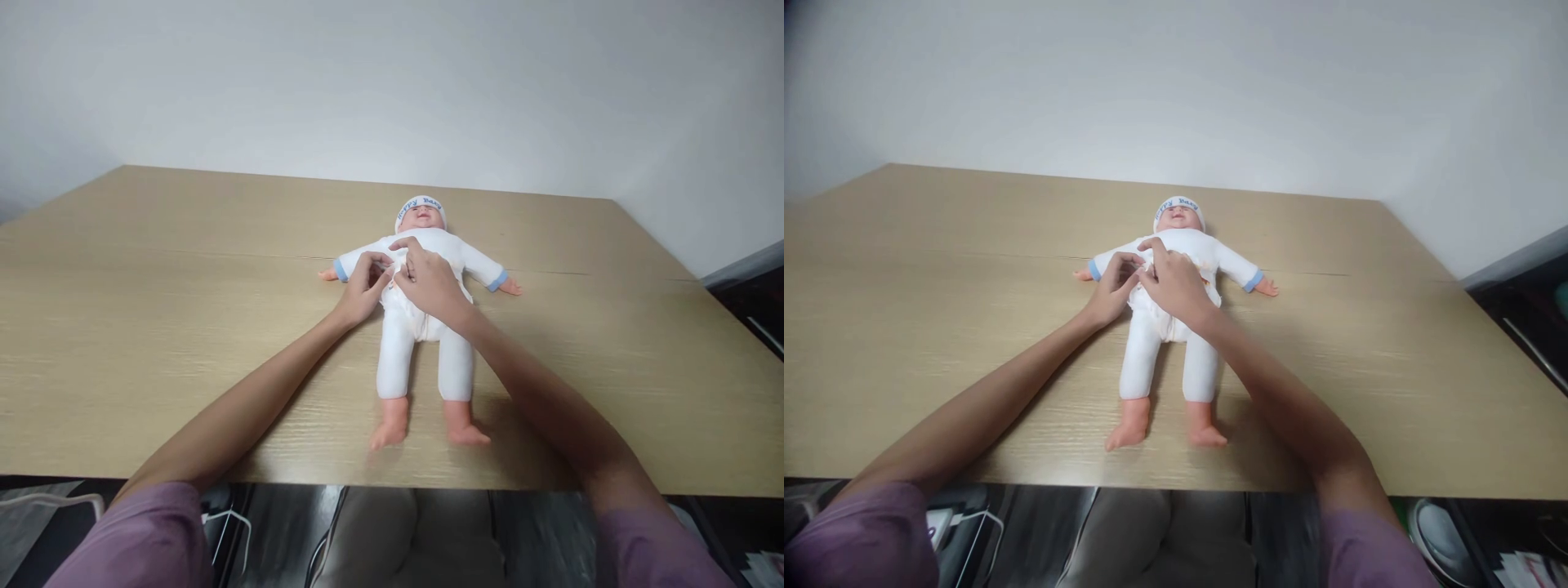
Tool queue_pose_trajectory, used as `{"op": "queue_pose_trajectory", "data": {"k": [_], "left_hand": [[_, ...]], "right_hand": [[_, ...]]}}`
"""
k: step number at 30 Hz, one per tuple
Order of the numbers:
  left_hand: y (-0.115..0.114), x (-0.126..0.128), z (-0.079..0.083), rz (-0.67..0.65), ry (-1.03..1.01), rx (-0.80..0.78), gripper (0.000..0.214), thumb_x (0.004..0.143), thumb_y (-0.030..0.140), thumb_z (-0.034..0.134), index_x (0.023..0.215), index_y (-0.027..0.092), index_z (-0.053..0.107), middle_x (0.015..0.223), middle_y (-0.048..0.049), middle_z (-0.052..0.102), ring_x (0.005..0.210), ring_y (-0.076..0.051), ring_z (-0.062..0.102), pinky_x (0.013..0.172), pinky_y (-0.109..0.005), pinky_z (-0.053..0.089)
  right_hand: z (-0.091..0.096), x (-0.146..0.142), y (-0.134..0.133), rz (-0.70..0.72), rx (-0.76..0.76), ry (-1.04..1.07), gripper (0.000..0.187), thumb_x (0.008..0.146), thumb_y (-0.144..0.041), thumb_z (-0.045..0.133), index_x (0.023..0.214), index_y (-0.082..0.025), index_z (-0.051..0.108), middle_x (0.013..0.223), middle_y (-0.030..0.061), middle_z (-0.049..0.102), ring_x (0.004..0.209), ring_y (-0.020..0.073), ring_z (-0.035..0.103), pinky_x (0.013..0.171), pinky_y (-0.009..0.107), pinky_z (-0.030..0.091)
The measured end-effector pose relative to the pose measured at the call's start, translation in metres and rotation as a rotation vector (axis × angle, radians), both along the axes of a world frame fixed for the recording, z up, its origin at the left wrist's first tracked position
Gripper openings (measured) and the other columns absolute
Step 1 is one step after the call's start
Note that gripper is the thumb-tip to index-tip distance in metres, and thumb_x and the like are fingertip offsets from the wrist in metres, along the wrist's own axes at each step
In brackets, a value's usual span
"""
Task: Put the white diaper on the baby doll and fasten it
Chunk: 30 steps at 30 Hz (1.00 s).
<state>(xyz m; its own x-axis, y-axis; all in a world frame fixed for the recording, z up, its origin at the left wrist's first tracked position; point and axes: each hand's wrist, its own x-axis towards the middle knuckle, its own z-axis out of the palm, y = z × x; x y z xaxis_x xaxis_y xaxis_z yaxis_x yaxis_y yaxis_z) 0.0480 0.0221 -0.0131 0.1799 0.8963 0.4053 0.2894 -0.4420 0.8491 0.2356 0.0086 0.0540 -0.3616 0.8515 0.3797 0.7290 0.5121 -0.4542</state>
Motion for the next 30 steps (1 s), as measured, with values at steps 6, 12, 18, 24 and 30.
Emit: {"op": "queue_pose_trajectory", "data": {"k": [6,12,18,24,30], "left_hand": [[-0.001,0.004,0.002,0.083,-0.014,-0.049,0.046,0.100,0.065,0.067,0.118,0.025,0.055,0.115,-0.0066,0.065,0.092,-0.019,0.060,0.088,-0.035,0.053],[-0.062,0.014,0.037,0.234,-0.027,0.258,0.024,0.113,0.049,0.055,0.113,0.025,0.058,0.106,-0.0060,0.067,0.092,-0.022,0.059,0.090,-0.041,0.051],[-0.138,0.008,0.047,-0.278,0.588,0.184,0.035,0.118,0.043,0.043,0.104,0.025,0.069,0.100,-0.0050,0.077,0.101,-0.028,0.060,0.099,-0.049,0.039],[-0.116,0.012,0.037,-0.110,0.557,0.003,0.027,0.113,0.049,0.054,0.108,0.024,0.063,0.087,-0.0016,0.078,0.096,-0.027,0.065,0.108,-0.052,0.036],[-0.095,0.022,0.033,-0.004,0.566,0.037,0.036,0.104,0.051,0.069,0.087,0.025,0.053,0.072,0.0012,0.066,0.072,-0.023,0.060,0.094,-0.045,0.045]], "right_hand": [[-0.001,0.000,0.005,-0.039,0.027,0.121,0.048,0.086,-0.006,0.055,0.131,-0.021,0.061,0.085,-0.0009,0.063,0.082,0.0225,0.062,0.081,0.034,0.049],[0.028,0.019,-0.033,0.111,0.192,0.289,0.040,0.084,0.000,0.054,0.116,-0.021,0.066,0.111,0.0069,0.066,0.098,0.0223,0.064,0.091,0.037,0.055],[0.008,0.067,-0.127,0.310,-0.103,0.209,0.009,0.104,-0.023,0.067,0.112,-0.026,0.067,0.107,0.0036,0.077,0.094,0.0218,0.074,0.084,0.036,0.058],[-0.022,0.087,-0.120,-0.054,-0.200,0.089,0.006,0.105,-0.024,0.068,0.112,-0.024,0.067,0.093,0.0021,0.081,0.079,0.0212,0.076,0.075,0.034,0.052],[-0.027,0.065,-0.111,-0.084,-0.055,-0.123,0.022,0.109,-0.037,0.069,0.093,-0.023,0.064,0.094,0.0057,0.078,0.084,0.0247,0.071,0.071,0.035,0.043]]}}
